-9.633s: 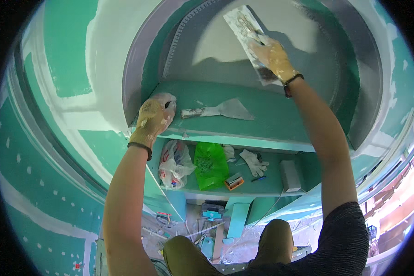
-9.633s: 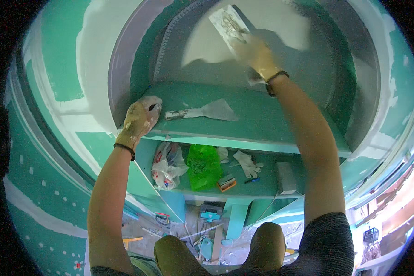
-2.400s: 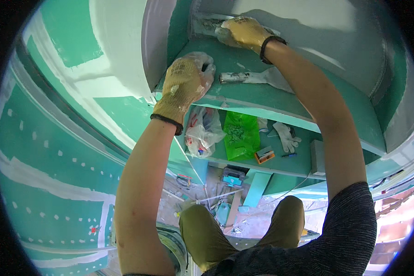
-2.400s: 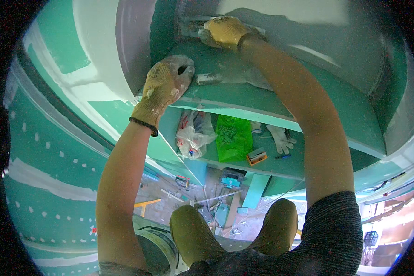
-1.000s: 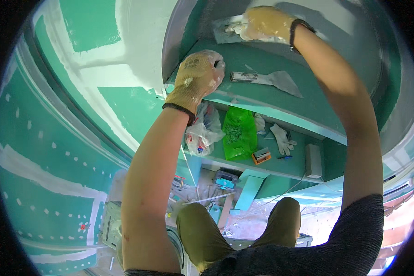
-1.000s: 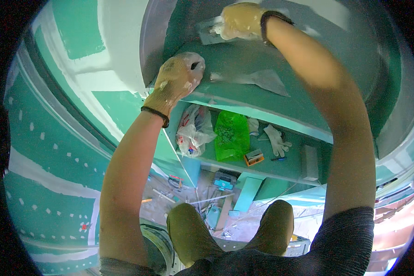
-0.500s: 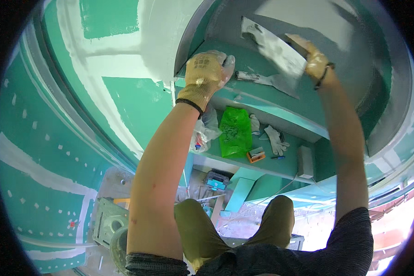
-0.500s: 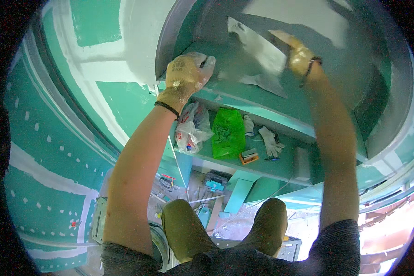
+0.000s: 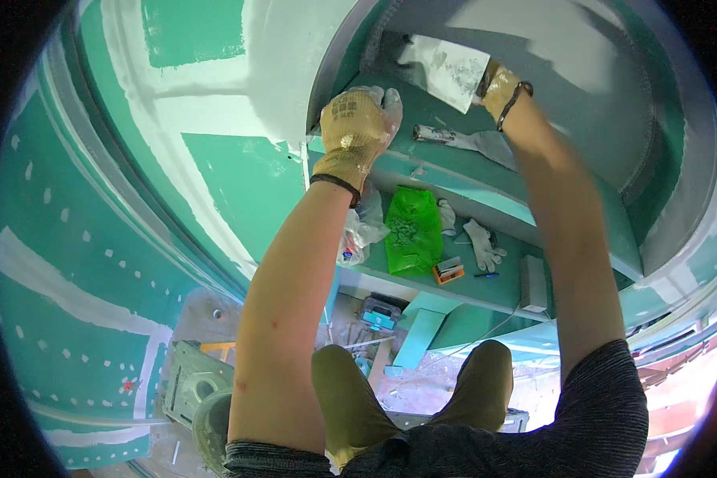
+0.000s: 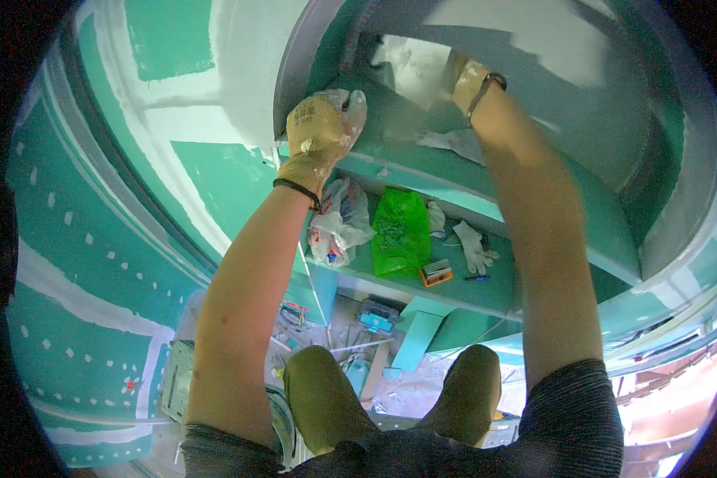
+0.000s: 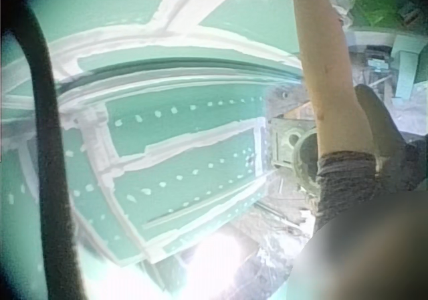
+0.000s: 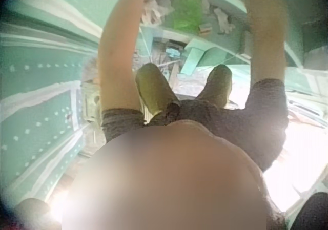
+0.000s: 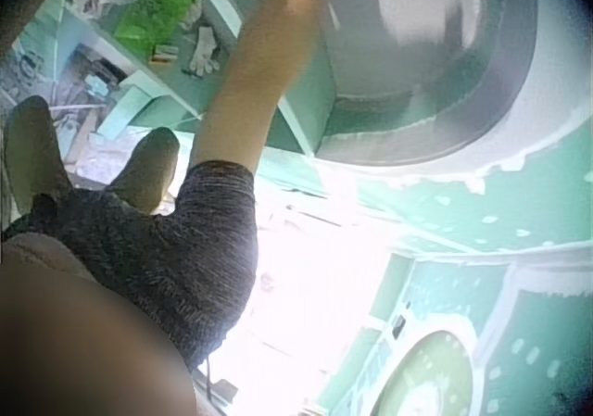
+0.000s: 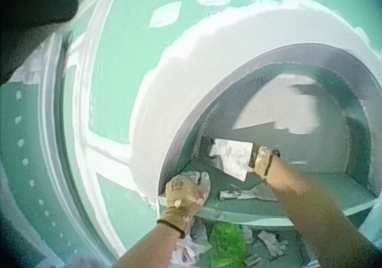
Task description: Installing a flexible plastic corner bead and applying joint compound to a curved drywall joint.
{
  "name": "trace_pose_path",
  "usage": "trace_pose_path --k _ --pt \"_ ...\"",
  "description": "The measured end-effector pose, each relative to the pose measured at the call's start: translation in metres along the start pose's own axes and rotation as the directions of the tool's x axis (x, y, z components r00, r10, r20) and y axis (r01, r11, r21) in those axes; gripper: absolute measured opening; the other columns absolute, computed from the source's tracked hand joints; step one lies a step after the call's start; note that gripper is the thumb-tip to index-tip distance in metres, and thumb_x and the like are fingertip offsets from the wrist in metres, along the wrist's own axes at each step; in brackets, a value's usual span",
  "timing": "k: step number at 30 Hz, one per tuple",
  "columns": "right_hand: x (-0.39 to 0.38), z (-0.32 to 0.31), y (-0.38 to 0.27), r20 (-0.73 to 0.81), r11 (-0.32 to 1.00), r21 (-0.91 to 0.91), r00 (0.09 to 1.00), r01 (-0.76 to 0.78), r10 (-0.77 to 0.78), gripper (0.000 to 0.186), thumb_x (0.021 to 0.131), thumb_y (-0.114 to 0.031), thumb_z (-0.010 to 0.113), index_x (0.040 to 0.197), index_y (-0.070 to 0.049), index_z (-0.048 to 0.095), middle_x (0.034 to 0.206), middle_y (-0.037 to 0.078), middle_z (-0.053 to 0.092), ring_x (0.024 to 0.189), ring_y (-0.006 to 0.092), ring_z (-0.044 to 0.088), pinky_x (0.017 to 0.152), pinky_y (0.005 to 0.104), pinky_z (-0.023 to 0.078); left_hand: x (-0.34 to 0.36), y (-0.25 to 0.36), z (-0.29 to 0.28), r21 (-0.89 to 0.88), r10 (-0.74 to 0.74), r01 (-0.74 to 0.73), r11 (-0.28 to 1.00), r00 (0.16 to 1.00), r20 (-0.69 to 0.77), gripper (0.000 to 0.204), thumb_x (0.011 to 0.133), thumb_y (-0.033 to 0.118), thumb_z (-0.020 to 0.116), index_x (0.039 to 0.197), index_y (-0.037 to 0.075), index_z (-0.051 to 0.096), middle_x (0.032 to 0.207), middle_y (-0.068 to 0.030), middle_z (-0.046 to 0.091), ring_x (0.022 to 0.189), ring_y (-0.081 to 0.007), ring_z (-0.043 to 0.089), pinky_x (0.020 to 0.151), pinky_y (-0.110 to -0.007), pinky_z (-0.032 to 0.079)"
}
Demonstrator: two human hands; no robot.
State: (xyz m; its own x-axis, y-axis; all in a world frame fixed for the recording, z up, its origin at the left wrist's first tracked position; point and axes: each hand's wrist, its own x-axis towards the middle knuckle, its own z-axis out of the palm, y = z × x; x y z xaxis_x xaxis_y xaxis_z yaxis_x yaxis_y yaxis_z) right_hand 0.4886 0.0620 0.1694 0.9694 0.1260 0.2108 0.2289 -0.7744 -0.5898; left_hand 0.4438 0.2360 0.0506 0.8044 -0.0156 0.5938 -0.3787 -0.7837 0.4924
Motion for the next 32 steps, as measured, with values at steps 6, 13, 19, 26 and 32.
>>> trace_pose_path --k 6,13,19,26,32 --pt "-0.024 0.009 0.006 0.028 0.997 -0.073 0.999 -0.022 0.024 0.045 0.097 -0.040 0.066 0.105 0.003 0.072 0.088 0.007 0.072 0.079 0.0138 0.065 0.069 0.0296 0.050 -0.002 -0.014 -0.005 0.001 0.052 -0.052 0.999 0.997 -0.065 0.042 0.097 0.039 0.049 0.087 0.006 0.073 0.098 -0.0184 0.073 0.094 -0.0390 0.069 0.085 -0.051 0.054" --pt "-0.017 -0.016 -0.002 0.038 0.849 -0.481 0.973 0.217 -0.228 0.039 0.097 -0.038 0.060 0.110 -0.003 0.072 0.099 0.015 0.076 0.089 0.0310 0.071 0.081 0.0436 0.054 -0.005 -0.010 0.000 -0.023 0.035 -0.037 0.999 0.997 -0.070 0.043 0.097 0.041 0.050 0.089 0.006 0.074 0.097 -0.0188 0.073 0.092 -0.0393 0.069 0.085 -0.050 0.055" --pt "-0.026 -0.012 -0.001 0.080 0.473 -0.851 0.946 0.229 -0.314 0.037 0.103 -0.033 0.046 0.131 -0.018 0.065 0.128 0.011 0.068 0.118 0.0351 0.065 0.097 0.0501 0.053 -0.006 -0.009 -0.005 0.007 0.041 -0.041 0.999 0.996 -0.075 0.045 0.098 0.042 0.049 0.093 0.007 0.076 0.099 -0.0188 0.073 0.095 -0.0388 0.070 0.088 -0.050 0.054" --pt "-0.014 -0.014 0.028 0.123 0.361 -0.871 0.859 0.333 -0.497 0.036 0.103 -0.027 0.048 0.136 -0.024 0.062 0.145 0.006 0.058 0.127 0.0360 0.061 0.105 0.0504 0.051 -0.002 -0.011 0.004 -0.023 0.085 -0.089 0.996 0.989 -0.122 0.043 0.098 0.040 0.050 0.090 0.006 0.075 0.097 -0.0181 0.073 0.093 -0.0391 0.069 0.087 -0.050 0.055" --pt "-0.009 0.011 0.051 -0.080 0.474 -0.881 0.984 0.005 -0.159 0.056 0.102 -0.023 0.054 0.156 -0.025 0.038 0.154 0.017 0.048 0.135 0.0345 0.056 0.113 0.0474 0.046 -0.001 -0.007 0.003 -0.016 0.055 -0.056 0.998 0.996 -0.074 0.042 0.098 0.041 0.051 0.090 0.007 0.075 0.097 -0.0193 0.073 0.095 -0.0384 0.069 0.088 -0.050 0.054"
